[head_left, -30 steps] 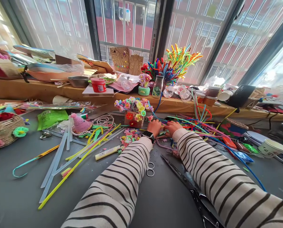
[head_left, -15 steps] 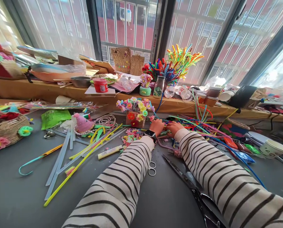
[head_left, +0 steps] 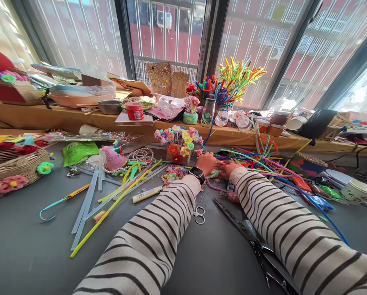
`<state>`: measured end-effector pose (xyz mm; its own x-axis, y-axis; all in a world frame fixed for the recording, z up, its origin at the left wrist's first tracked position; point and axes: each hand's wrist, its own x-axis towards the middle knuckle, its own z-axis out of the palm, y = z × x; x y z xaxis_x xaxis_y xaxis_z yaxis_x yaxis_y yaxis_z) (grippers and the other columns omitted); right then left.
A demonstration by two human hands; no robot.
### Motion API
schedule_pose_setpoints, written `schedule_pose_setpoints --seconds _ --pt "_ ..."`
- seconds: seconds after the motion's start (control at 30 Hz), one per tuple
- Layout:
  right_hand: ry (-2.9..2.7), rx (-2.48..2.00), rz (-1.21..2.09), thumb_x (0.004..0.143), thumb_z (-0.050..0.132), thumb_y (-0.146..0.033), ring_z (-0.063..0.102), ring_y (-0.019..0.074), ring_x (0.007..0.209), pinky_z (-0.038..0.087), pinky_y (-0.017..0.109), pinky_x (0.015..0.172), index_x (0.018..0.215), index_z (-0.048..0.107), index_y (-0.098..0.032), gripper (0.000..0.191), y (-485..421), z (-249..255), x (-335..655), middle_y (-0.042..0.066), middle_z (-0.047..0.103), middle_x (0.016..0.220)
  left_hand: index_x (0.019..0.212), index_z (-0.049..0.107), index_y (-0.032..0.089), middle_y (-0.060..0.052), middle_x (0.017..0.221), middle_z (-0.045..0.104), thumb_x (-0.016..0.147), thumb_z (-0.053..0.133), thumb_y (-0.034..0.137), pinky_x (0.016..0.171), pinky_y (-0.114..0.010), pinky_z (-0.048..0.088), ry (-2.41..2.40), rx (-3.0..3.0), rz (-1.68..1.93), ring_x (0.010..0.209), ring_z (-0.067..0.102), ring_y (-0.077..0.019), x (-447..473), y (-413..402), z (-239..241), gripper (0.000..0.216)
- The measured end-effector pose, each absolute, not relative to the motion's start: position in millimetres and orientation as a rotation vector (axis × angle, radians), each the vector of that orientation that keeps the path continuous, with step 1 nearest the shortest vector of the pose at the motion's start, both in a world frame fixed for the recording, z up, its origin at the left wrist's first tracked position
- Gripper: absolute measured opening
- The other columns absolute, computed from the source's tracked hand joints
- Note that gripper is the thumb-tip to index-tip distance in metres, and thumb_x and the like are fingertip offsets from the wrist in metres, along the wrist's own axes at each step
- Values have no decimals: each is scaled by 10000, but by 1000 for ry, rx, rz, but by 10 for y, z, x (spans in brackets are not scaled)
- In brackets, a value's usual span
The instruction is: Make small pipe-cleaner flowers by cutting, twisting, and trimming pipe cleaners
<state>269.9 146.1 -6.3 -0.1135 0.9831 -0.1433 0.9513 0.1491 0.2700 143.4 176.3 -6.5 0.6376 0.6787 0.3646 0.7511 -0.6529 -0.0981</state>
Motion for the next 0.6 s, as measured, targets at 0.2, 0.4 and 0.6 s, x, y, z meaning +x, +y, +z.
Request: schedule_pose_setpoints --seconds 0.2,0.4,0.6 --pt "2061 1925 91 720 348 -389 310 249 1083 220 483 837 1057 471 -279 375 1463 -96 2664 23 468 1122 813 575 79 -129 846 532 747 326 79 602 -293 382 -1128 -2591 -413 808 498 -199 1308 1660 133 258" --pt "2021 1970 79 725 342 -332 258 259 1115 199 520 839 1024 494 -281 340 1481 -131 2645 14 457 1133 788 576 57 -135 820 530 734 337 60 545 -259 374 -1053 -2566 -397 773 506 -201 1215 1410 423 246" --pt "2016 2009 66 725 344 -338 288 273 1092 234 524 825 1002 516 -262 335 1505 -149 2641 41 472 1111 767 569 78 -113 795 531 740 320 76 530 -263 361 -990 -2515 -400 750 508 -199 873 1202 709 251"
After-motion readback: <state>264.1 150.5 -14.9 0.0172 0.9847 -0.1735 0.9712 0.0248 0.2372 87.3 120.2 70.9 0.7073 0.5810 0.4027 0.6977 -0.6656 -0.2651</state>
